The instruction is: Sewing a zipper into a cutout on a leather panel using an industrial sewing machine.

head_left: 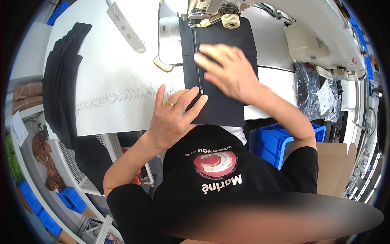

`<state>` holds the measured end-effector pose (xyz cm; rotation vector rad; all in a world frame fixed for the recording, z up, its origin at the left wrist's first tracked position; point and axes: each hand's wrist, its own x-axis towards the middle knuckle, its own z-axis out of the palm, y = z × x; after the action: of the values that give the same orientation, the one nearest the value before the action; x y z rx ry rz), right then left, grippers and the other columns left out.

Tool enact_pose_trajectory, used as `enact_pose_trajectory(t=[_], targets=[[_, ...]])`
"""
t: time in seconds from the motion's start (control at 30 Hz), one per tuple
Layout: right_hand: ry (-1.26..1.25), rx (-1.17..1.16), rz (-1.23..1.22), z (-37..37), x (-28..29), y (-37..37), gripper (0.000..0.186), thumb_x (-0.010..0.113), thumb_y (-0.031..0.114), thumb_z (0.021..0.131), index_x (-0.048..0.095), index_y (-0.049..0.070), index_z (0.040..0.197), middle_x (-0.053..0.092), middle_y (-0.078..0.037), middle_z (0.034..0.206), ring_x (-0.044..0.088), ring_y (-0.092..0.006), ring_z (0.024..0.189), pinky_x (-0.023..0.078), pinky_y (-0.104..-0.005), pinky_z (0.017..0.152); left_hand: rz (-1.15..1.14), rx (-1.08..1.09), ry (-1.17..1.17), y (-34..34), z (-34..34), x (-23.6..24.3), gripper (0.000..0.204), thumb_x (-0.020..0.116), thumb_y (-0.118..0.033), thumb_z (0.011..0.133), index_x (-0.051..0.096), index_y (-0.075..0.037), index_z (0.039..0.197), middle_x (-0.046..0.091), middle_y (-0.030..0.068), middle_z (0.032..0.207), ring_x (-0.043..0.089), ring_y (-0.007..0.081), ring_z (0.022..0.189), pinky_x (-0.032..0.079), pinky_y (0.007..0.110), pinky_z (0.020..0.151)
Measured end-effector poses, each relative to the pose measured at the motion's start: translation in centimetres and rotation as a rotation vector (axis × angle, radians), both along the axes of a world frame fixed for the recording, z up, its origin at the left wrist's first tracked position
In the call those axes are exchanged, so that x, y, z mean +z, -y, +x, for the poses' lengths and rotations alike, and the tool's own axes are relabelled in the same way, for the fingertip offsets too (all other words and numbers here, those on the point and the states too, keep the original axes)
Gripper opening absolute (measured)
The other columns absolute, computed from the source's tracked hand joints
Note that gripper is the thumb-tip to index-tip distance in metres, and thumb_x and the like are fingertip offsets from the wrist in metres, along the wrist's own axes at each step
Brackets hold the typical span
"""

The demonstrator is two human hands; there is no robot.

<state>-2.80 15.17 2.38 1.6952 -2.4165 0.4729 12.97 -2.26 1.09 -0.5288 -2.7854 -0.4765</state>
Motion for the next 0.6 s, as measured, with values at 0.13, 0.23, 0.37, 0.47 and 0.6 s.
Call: enact_pose_trajectory(t=[0.13,0.23,0.37,0.47,0.6], targets=[[0.055,0.116,-0.061,3.5,0.7,-1.4,0.049,0.069,0.021,0.081,0.056,0.009,0.127,0.054,-0.011,0.129,0.052,-0.0265,0.113,0.043,-0.0407,0.09,0.146,-0.005,-0.046,0.7,-0.5,0.1,0.044,0.066,-0.047,0.083,0.062,-0.011,0.106,0.059,0.003,0.115,0.059,0.0186,0.099,0.023,0.059,0.108],[0.071,0.122,-0.068,4.4,-0.4,-2.6,0.047,0.064,0.015,0.082,0.057,0.007,0.127,0.053,-0.013,0.131,0.055,-0.0277,0.112,0.045,-0.0408,0.09,0.218,-0.05,-0.045,1.7,-2.0,0.6,0.033,0.066,-0.042,0.085,0.059,-0.01,0.092,0.064,0.0004,0.104,0.062,0.0184,0.089,0.027,0.054,0.108],[0.005,0.182,-0.001,4.2,-0.9,-3.1,0.055,0.066,0.007,0.066,0.064,0.01,0.12,0.056,-0.009,0.129,0.054,-0.028,0.113,0.049,-0.0398,0.089,0.205,-0.167,-0.106,3.5,-6.6,0.8,0.018,0.07,-0.015,0.083,0.062,-0.007,0.097,0.065,0.0019,0.102,0.062,0.0174,0.088,0.045,0.043,0.094],[0.052,0.193,-0.026,4.2,-0.4,-2.6,0.053,0.065,0.005,0.067,0.064,0.01,0.12,0.057,-0.009,0.128,0.055,-0.0275,0.112,0.049,-0.039,0.088,0.27,0.059,-0.144,4.8,-10.4,0.0,0.023,0.072,-0.014,0.081,0.063,-0.006,0.101,0.066,0.0045,0.104,0.063,0.0203,0.091,0.05,0.037,0.086],[0.064,0.205,-0.02,4.0,0.2,-2.4,0.05,0.063,0.009,0.073,0.062,0.009,0.123,0.056,-0.01,0.129,0.055,-0.0278,0.112,0.048,-0.0384,0.09,0.339,-0.066,-0.231,5.4,-11.1,-1.0,0.027,0.076,-0.01,0.077,0.064,-0.004,0.1,0.066,0.008,0.107,0.063,0.0247,0.094,0.053,0.032,0.079]])
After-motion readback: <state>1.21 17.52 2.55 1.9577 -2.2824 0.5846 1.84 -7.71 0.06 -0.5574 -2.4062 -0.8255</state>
